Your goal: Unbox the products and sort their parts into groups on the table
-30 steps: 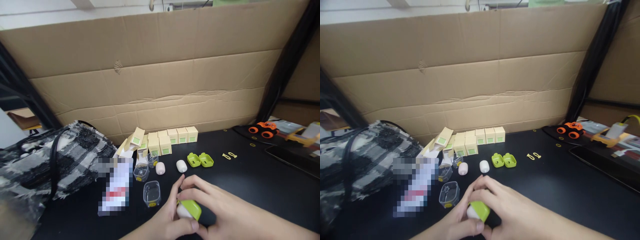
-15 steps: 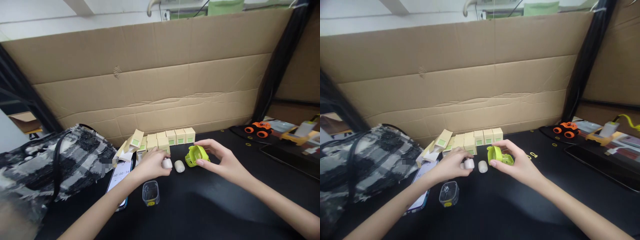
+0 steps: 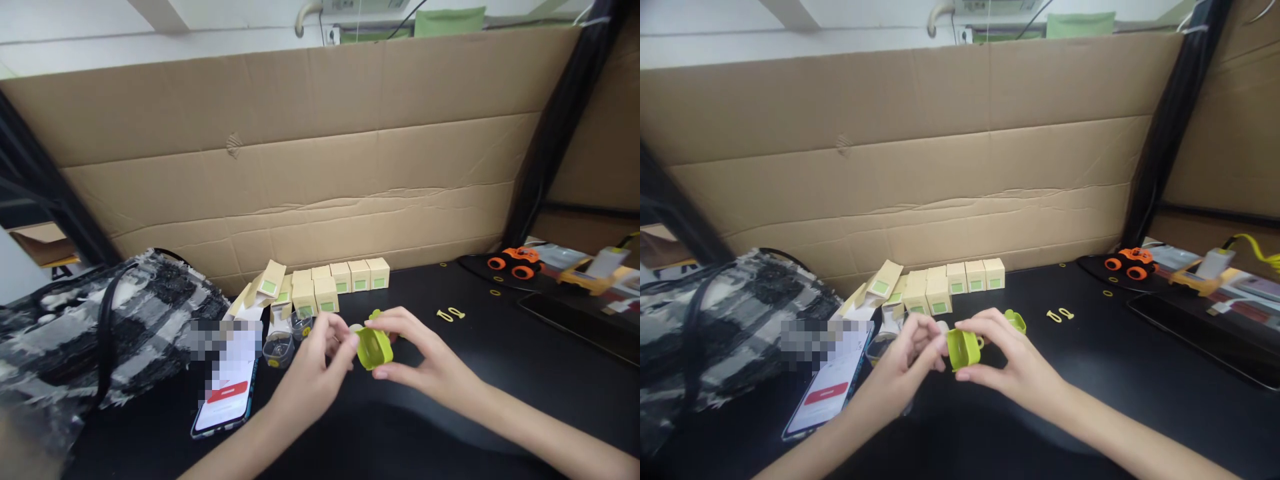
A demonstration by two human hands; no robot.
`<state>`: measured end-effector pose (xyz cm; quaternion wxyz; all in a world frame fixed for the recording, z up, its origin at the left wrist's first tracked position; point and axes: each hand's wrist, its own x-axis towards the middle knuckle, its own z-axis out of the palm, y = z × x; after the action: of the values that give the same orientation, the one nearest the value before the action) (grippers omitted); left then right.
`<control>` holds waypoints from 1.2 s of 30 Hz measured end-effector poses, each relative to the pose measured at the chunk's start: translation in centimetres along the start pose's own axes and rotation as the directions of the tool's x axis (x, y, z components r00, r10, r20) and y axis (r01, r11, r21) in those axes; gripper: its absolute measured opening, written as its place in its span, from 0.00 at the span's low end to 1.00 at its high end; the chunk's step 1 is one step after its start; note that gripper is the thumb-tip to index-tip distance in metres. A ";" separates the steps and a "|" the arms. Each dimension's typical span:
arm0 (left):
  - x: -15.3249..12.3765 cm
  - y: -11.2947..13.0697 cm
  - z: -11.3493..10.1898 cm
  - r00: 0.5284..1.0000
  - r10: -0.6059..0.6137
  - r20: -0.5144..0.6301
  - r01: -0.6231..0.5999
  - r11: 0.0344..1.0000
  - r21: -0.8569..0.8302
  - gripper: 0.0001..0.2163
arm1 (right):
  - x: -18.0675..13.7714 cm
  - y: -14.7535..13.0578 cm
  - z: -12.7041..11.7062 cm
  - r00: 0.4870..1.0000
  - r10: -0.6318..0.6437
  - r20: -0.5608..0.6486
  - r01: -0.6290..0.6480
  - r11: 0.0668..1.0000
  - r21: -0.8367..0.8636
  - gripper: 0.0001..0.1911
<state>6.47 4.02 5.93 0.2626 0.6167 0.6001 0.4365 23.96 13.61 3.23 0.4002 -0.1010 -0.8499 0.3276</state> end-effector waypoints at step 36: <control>-3.8 -1.0 3.1 0.983 -0.185 0.020 0.181 0.929 -0.324 0.03 | -0.9 -2.5 0.8 0.862 -0.303 0.406 0.459 0.807 -0.373 0.21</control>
<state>8.96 1.14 2.74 0.3969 0.5042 0.5762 0.5062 24.22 10.98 3.90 0.2766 0.0385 -0.9593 0.0421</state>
